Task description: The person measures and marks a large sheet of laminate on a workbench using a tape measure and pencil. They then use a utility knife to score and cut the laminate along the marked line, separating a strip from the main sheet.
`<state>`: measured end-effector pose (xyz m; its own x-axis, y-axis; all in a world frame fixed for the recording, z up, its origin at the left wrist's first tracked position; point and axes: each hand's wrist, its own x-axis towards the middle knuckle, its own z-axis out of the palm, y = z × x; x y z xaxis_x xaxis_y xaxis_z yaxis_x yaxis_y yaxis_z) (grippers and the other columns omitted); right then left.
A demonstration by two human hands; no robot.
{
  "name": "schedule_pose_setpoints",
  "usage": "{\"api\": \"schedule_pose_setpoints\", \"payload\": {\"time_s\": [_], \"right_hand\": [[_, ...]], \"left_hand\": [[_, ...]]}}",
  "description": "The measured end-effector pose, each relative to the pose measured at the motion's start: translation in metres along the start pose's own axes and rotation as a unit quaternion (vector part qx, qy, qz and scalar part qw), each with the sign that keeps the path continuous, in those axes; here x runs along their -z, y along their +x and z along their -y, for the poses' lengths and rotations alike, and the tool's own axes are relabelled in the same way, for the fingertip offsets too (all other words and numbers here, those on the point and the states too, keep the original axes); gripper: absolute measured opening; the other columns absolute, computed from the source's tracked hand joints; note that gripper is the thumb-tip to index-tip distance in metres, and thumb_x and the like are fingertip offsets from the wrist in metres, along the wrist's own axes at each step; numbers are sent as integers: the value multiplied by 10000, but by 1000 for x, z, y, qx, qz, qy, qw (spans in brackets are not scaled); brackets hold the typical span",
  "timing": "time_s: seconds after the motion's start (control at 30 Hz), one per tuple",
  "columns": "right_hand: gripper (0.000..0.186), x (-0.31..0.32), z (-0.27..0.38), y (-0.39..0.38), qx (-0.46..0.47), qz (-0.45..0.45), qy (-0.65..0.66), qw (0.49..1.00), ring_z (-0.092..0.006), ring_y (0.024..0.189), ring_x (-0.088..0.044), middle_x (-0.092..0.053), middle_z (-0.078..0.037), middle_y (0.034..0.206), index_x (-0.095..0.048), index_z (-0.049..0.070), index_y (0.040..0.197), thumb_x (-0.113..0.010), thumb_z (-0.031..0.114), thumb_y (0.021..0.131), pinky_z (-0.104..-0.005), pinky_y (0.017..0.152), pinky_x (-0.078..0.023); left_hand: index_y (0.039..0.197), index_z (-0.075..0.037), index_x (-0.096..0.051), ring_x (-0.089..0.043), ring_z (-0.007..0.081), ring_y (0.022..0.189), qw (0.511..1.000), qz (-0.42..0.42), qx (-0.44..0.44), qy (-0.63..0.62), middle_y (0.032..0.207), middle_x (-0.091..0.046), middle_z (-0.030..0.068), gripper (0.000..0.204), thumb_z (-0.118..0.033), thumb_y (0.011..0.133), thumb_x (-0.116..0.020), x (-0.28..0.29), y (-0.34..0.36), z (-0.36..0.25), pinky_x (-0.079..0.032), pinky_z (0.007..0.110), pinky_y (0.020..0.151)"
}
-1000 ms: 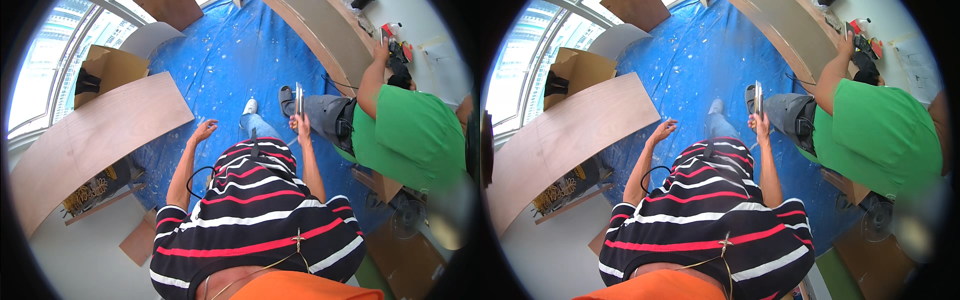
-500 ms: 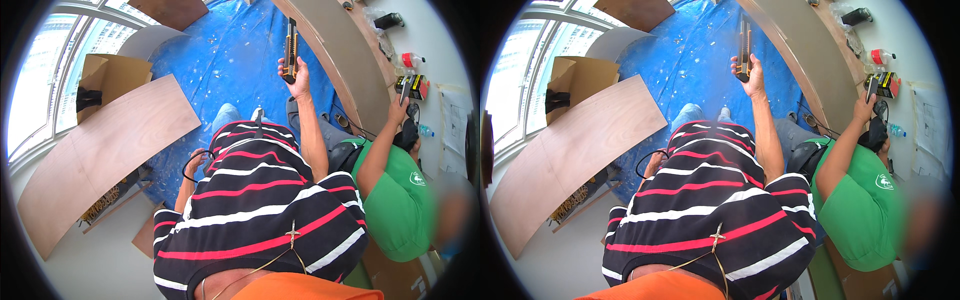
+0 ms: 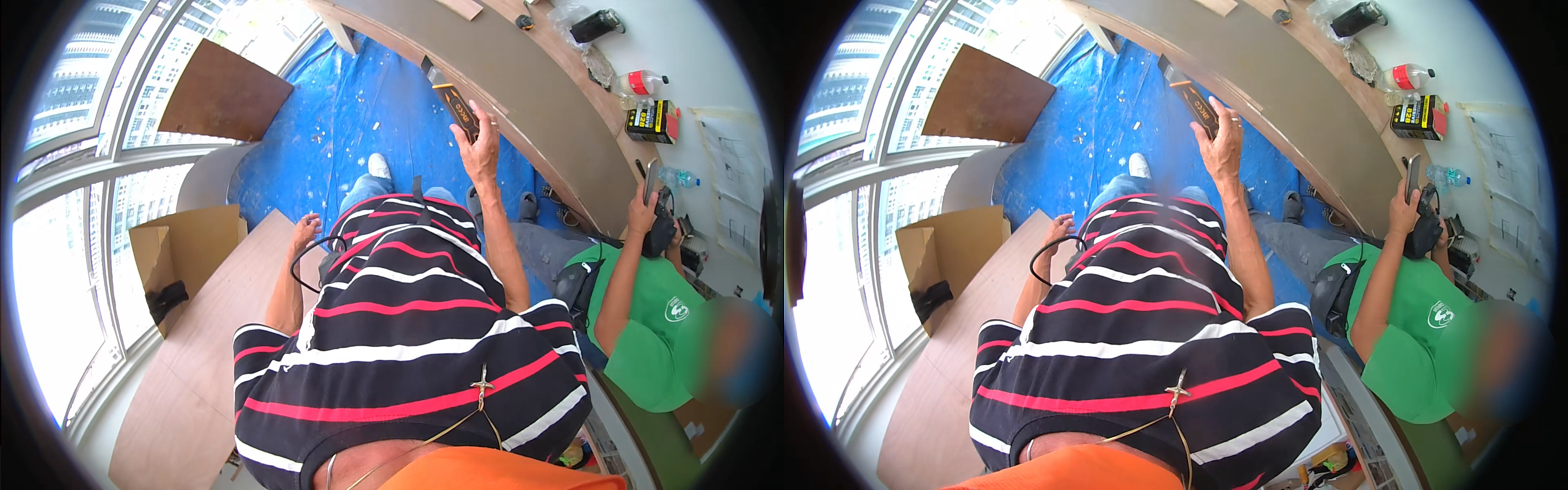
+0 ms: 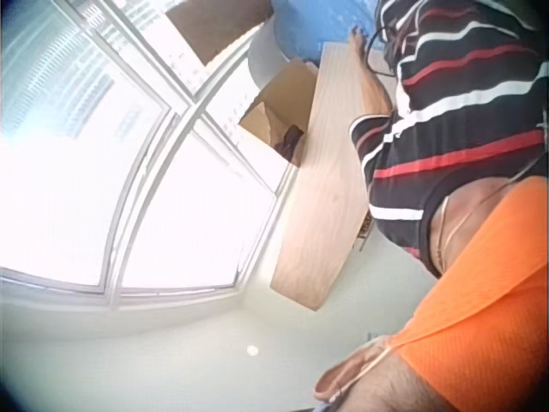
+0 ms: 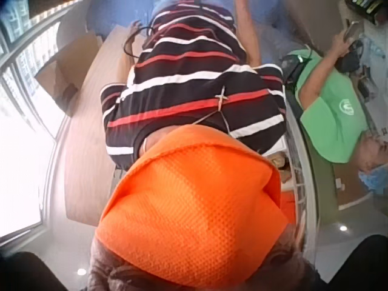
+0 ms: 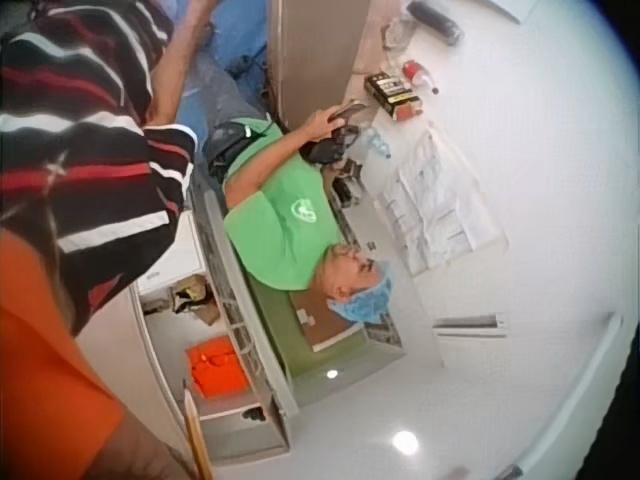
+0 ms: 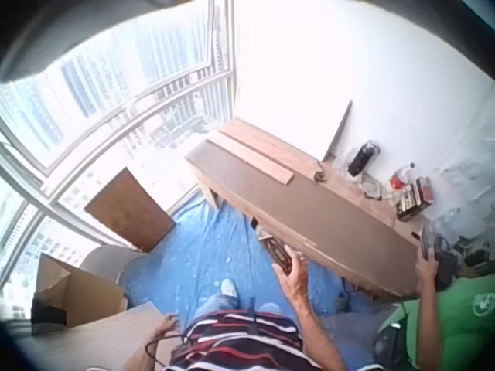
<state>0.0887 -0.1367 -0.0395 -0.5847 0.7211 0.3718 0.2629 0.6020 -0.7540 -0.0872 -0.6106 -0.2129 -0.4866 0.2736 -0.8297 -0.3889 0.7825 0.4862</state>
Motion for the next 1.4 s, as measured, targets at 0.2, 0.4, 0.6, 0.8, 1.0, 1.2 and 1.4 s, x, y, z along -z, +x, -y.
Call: {"api": "schedule_pose_setpoints", "payload": {"time_s": [0.2, 0.4, 0.6, 0.8, 1.0, 1.2, 1.4], "right_hand": [[609, -14, -3, 42, -58, -90, -100, 989, -327, 1082, -580, -607, -149, 1166, -554, 63, 1336, -810, 193, 799, -431, 942, -466], [587, -22, -51, 101, -185, -186, -77, 962, -283, 1035, -585, -583, -136, 1133, -569, 50, 1318, -809, 194, 802, -403, 897, -485], [506, 3, -131, 186, -264, -371, -71, 888, -230, 971, -613, -620, -108, 1084, -576, 43, 1211, -822, 182, 791, -381, 846, -505], [533, 26, -167, 246, -304, -425, -9, 853, -243, 955, -644, -647, -113, 1091, -528, 49, 1240, -802, 174, 800, -385, 858, -505], [515, 39, -157, 270, -292, -449, -96, 839, -229, 944, -641, -645, -82, 1081, -542, 70, 1226, -804, 167, 794, -378, 837, -509], [510, 34, -132, 279, -302, -484, -139, 810, -240, 934, -649, -643, -101, 1074, -547, 49, 1222, -805, 149, 795, -376, 838, -510], [510, -11, -85, 289, -300, -531, -177, 772, -208, 940, -647, -644, -109, 1075, -538, 22, 1228, -799, 138, 806, -354, 834, -514]], "left_hand": [[1350, -47, -547, -661, 225, 994, 978, 22, -160, 129, 1169, -656, 136, 453, -300, 975, -568, 89, 104, -179, -515, 348, 829], [1317, -10, -572, -680, 223, 943, 948, 63, -250, 188, 1118, -675, 170, 402, -237, 985, -572, 77, 164, -328, -529, 345, 857], [1358, -48, -546, -666, 209, 985, 931, 138, -222, 254, 1168, -657, 133, 447, -304, 992, -571, 66, 212, -428, -506, 350, 861], [1428, -69, -471, -635, 211, 1066, 940, 152, -138, 274, 1215, -627, 88, 595, -436, 973, -583, 85, 245, -497, -483, 394, 941], [1447, -78, -442, -613, 190, 1077, 954, 164, -149, 202, 1243, -596, 82, 615, -423, 962, -597, 108, 308, -561, -476, 356, 897], [1481, -68, -351, -609, 250, 1098, 982, 112, -110, 108, 1350, -530, 120, 644, -336, 954, -606, 148, 392, -611, -487, 401, 902], [1495, -62, -268, -565, 319, 1146, 992, 54, -94, 63, 1397, -483, 156, 715, -349, 945, -624, 203, 489, -650, -495, 446, 903]]}}
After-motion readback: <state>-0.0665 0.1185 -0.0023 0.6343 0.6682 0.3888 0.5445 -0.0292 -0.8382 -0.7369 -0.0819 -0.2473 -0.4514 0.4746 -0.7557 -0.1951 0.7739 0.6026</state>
